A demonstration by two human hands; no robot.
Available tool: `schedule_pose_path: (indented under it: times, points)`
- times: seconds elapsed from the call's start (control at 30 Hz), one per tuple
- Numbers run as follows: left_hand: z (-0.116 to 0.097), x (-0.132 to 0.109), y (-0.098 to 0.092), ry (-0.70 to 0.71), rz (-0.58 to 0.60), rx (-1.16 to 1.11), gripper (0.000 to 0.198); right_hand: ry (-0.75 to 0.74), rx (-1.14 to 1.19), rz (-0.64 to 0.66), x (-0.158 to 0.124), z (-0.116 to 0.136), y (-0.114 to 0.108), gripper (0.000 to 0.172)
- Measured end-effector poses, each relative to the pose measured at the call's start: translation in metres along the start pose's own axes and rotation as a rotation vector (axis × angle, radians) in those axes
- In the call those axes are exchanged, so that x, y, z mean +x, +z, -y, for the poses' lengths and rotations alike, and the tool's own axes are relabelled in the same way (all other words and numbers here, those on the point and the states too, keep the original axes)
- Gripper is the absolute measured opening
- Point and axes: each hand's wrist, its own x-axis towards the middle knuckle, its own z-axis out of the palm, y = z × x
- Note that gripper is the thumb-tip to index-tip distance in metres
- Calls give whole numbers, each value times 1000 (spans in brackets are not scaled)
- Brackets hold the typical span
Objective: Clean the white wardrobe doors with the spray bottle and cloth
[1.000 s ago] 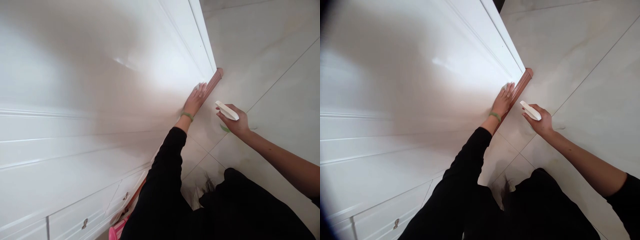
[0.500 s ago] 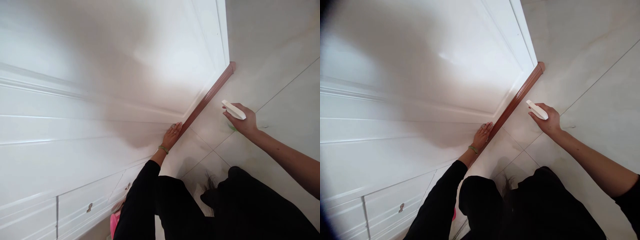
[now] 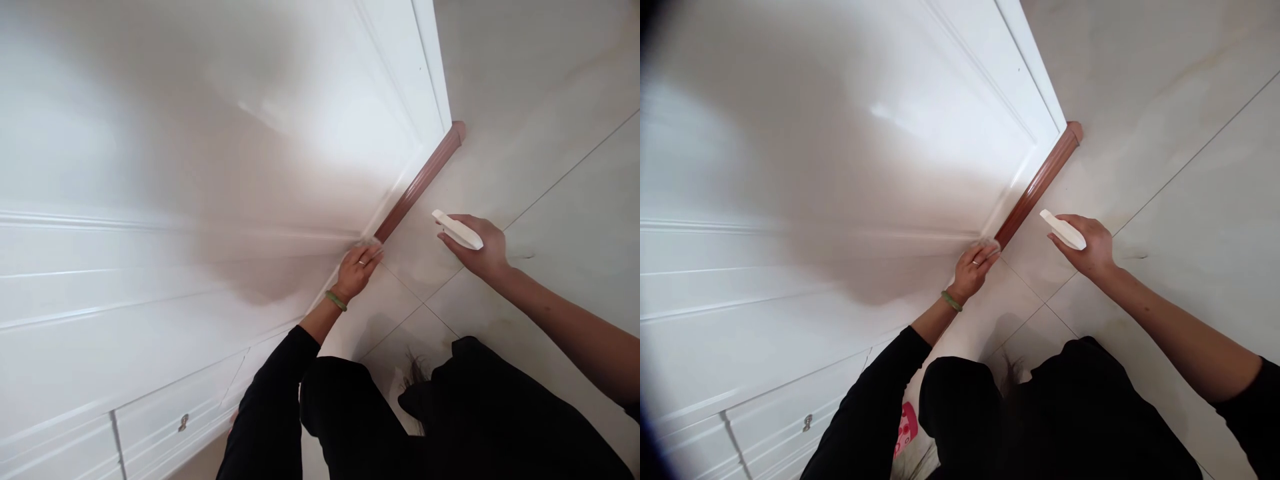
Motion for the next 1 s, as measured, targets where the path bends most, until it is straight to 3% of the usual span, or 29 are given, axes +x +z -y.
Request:
schedule_pose_path:
  times: [0.17, 0.33, 0.47, 0.53, 0.57, 0.63, 0.7, 0.8, 0.87, 0.93, 1.0]
  points:
    - [-8, 86, -22, 72, -65, -1, 72, -65, 7, 60, -10, 3, 0, 38]
    - [-9, 197, -45, 263, -59, 46, 76, -93, 30, 62, -11, 4, 4, 35]
    - [-32, 289, -67, 198, -121, 77, 75, -120, 27, 50, -4, 6, 7, 32]
    - [-43, 310, -68, 153, -140, 69, 73, -114, 11, 37, -1, 8, 8, 31]
    - [-46, 310, -64, 137, -148, 61, 73, -115, 7, 36, 0, 8, 8, 31]
    - [-47, 289, -47, 121, -153, 44, 75, -121, 6, 37, -1, 9, 8, 31]
    - [-42, 243, -21, 127, -130, 26, 75, -121, 7, 42, -3, 7, 5, 31]
    - [-31, 161, 17, 74, -1, -20, 74, -134, 24, 66, -10, 2, 2, 29]
    - [-26, 120, 33, 43, 40, -16, 74, -167, 42, 82, -14, -2, 1, 27]
    - [-23, 108, 37, 40, 46, -15, 73, -197, 52, 86, -16, -4, 3, 26]
    - [-26, 129, 29, 58, 24, -18, 72, -199, 45, 83, -17, -5, 5, 27]
